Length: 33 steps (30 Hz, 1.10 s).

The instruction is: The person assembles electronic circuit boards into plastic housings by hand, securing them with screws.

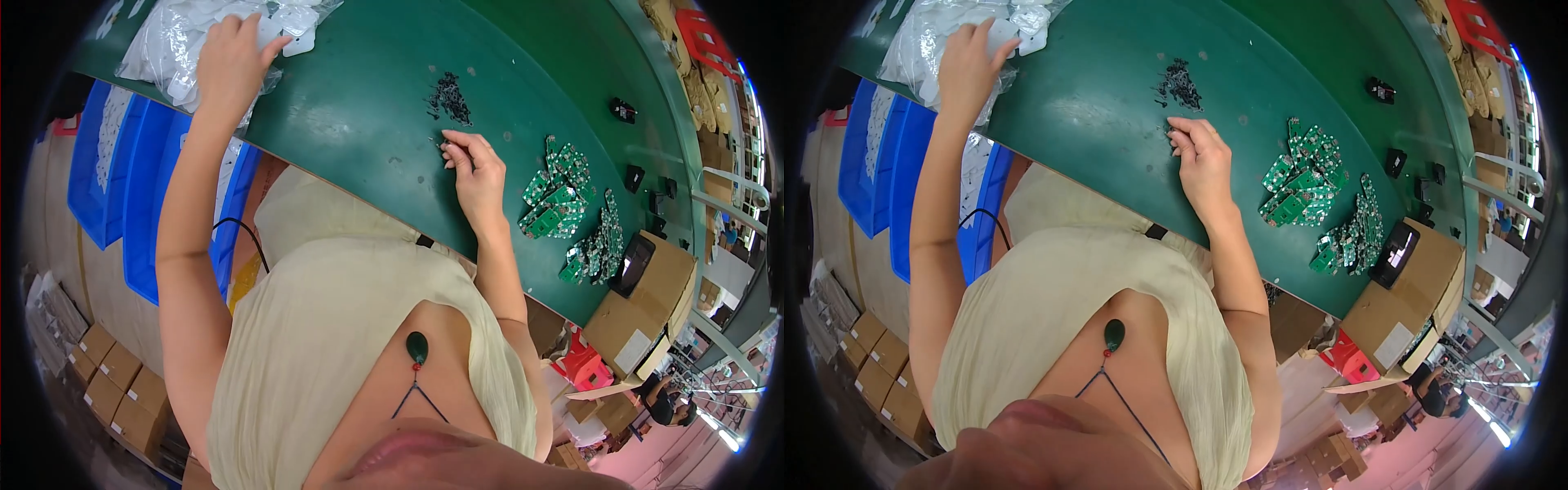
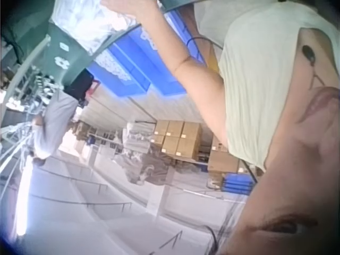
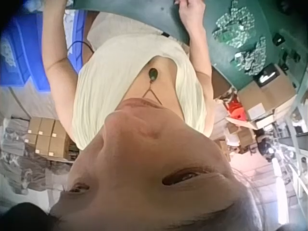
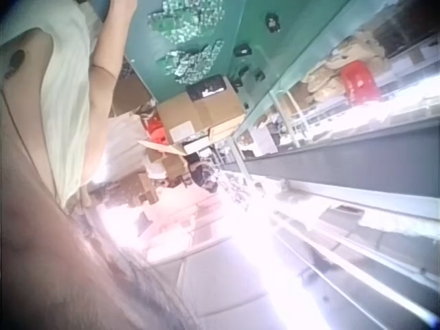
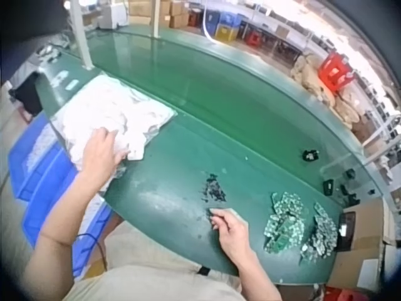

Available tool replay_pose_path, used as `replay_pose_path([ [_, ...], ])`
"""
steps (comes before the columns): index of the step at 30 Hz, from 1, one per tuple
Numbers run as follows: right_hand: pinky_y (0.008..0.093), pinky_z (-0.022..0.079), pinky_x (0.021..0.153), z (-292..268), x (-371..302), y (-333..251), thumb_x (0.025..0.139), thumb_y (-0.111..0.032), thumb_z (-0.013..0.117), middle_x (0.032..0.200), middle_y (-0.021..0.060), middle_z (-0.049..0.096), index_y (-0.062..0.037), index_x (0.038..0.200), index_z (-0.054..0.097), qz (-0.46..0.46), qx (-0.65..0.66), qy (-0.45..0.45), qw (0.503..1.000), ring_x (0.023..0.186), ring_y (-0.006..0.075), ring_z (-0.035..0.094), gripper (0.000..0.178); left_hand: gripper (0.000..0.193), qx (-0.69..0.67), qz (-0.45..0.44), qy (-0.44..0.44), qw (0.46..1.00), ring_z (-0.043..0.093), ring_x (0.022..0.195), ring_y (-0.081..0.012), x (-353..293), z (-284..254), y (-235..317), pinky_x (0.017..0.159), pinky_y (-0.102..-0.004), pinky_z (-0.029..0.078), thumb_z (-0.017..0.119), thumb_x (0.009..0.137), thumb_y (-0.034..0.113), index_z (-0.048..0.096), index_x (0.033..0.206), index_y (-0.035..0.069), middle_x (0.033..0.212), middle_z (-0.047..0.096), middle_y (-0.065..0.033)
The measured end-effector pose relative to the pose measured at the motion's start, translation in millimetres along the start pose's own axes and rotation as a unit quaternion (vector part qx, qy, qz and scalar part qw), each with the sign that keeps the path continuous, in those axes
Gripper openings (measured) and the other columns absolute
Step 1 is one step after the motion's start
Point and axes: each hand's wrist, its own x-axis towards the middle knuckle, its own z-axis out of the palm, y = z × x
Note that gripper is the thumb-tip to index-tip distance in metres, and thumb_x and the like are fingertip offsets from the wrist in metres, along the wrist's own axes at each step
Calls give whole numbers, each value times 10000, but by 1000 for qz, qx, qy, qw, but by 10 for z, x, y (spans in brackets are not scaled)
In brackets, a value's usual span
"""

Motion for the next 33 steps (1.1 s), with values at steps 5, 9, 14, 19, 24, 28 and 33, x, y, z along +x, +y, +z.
replay_pose_path([
  [5, 215, 450, 547, -61, -43, -14, 784, -4, 608, 720, 61, 585, 13, 812, 583, 73, -23, -4, 997, 584, 104, 545, 41, 561, 43, -43, -139, 988, 529, 888, -318, 312, 143, 60, 726, -378, 468, 693, 609, 222, 507, 1102, 32, 953, 524, -176],
  [9, 209, 442, 548, -88, -55, -41, 792, -33, 625, 689, 36, 589, -2, 763, 564, 73, 4, -1, 997, 595, 79, 535, 74, 149, 65, 21, -160, 985, 562, 771, -309, 259, 274, -47, 641, -392, 486, 554, 706, 142, 585, 789, 21, 845, 534, -185],
  [14, 185, 427, 569, -96, -75, -22, 829, -62, 595, 715, 20, 563, 0, 824, 550, 37, 57, -18, 998, 625, 68, 518, 77, 92, 54, 3, -104, 993, 572, 731, -293, 202, 199, -165, 608, -408, 486, 533, 704, 112, 576, 731, 35, 824, 541, -171],
  [19, 203, 429, 555, -84, -84, -106, 820, -34, 588, 711, 45, 556, 9, 804, 550, 17, 86, -13, 996, 621, 89, 537, 60, 169, -44, -17, -38, 998, 560, 813, -311, 231, -477, 187, 701, -369, 478, 510, 734, 113, 567, 890, 79, 845, 552, -130],
  [24, 239, 414, 533, 18, 0, -370, 812, -21, 574, 683, 58, 555, -1, 791, 568, -54, 50, -9, 997, 598, 130, 526, 30, 175, -469, 25, -63, 881, 538, 654, -274, -200, -704, 866, 566, -350, 431, 579, 778, 70, 558, 952, 77, 754, 533, -98],
  [28, 312, 427, 535, 82, 119, -461, 726, -31, 635, 659, 82, 551, -27, 736, 576, -163, -23, -6, 986, 589, 237, 531, 59, 199, -547, -20, -143, 824, 522, 618, -236, -429, -678, 1139, 550, -317, 423, 598, 766, 50, 584, 962, 81, 742, 534, -83],
  [33, 312, 444, 543, 14, 82, -451, 727, -62, 639, 699, 60, 581, -43, 736, 561, -204, -111, -14, 973, 631, 229, 550, 81, 155, -552, 27, -135, 822, 515, 580, -196, -537, -616, 1290, 498, -285, 416, 611, 764, 30, 607, 914, 70, 730, 529, -70],
])
